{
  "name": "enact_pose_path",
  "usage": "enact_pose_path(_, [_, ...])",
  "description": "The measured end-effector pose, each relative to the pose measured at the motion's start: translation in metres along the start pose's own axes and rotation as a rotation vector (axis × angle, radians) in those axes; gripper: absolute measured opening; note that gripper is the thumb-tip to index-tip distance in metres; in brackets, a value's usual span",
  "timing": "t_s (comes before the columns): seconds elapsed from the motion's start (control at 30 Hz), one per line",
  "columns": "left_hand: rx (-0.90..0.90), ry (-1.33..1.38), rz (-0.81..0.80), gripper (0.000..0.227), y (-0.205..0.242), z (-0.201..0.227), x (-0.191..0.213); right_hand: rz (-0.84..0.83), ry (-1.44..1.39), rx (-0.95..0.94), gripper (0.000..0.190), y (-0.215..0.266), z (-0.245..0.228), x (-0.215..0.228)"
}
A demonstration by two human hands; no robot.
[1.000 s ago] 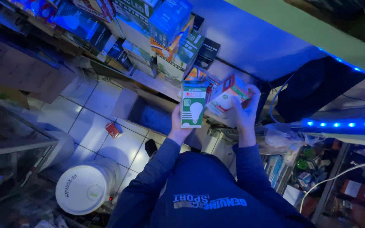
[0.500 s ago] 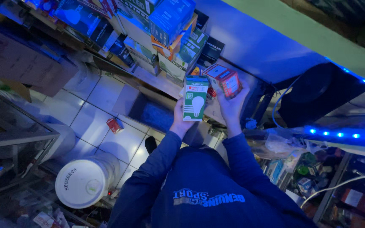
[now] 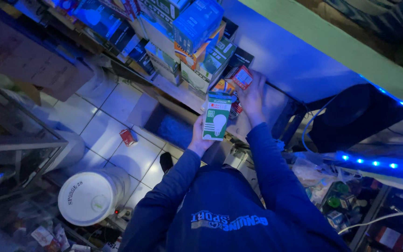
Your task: The person sorts boxes of light bulbs by removing them from one cardboard container, inspecting the packaging, and placing them into another box or onto a shelf in a storage area.
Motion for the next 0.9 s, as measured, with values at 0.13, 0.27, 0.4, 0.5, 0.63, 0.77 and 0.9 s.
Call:
enact_pose_path(0.13, [0.013,0.014,0.031,0.046,0.001,0.001,0.007,-0.028,0.041,-0.056,0.072,-0.01,0.012,-0.015])
enact_pose_path(0.27, [0.012,0.024,0.053,0.046,0.003,-0.003,0.003,-0.086,0.083,-0.124,0.065,-0.022,0.044,-0.045])
enact_pose_path(0.4, [0.023,0.03,0.045,0.045,0.001,-0.004,0.0,-0.251,0.117,-0.172,0.05,-0.026,0.09,-0.086])
enact_pose_path(0.5, [0.022,0.032,0.016,0.046,-0.001,-0.002,0.0,-0.324,0.082,-0.217,0.043,-0.025,0.108,-0.092])
enact_pose_path(0.63, [0.016,0.019,0.021,0.046,0.001,0.002,0.002,-0.003,0.172,0.119,0.036,-0.01,0.065,-0.052])
enact_pose_path(0.77, [0.017,0.012,0.094,0.048,0.0,0.002,0.001,-0.128,-0.272,-0.099,0.029,0.028,0.02,-0.007])
enact_pose_path(0.9, [-0.01,-0.005,0.052,0.048,-0.001,0.0,-0.003,-0.416,-0.442,-0.001,0.044,0.054,-0.038,0.014])
Point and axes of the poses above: each hand's wrist, its own y-axis away from the middle knuckle, its own x-axis out of the back of the hand, z = x × y, the point moved 7 cm from there along -y, towards the middle knuckle, and after that the axes turned 15 degrees about -x, right-handed, at the moved point
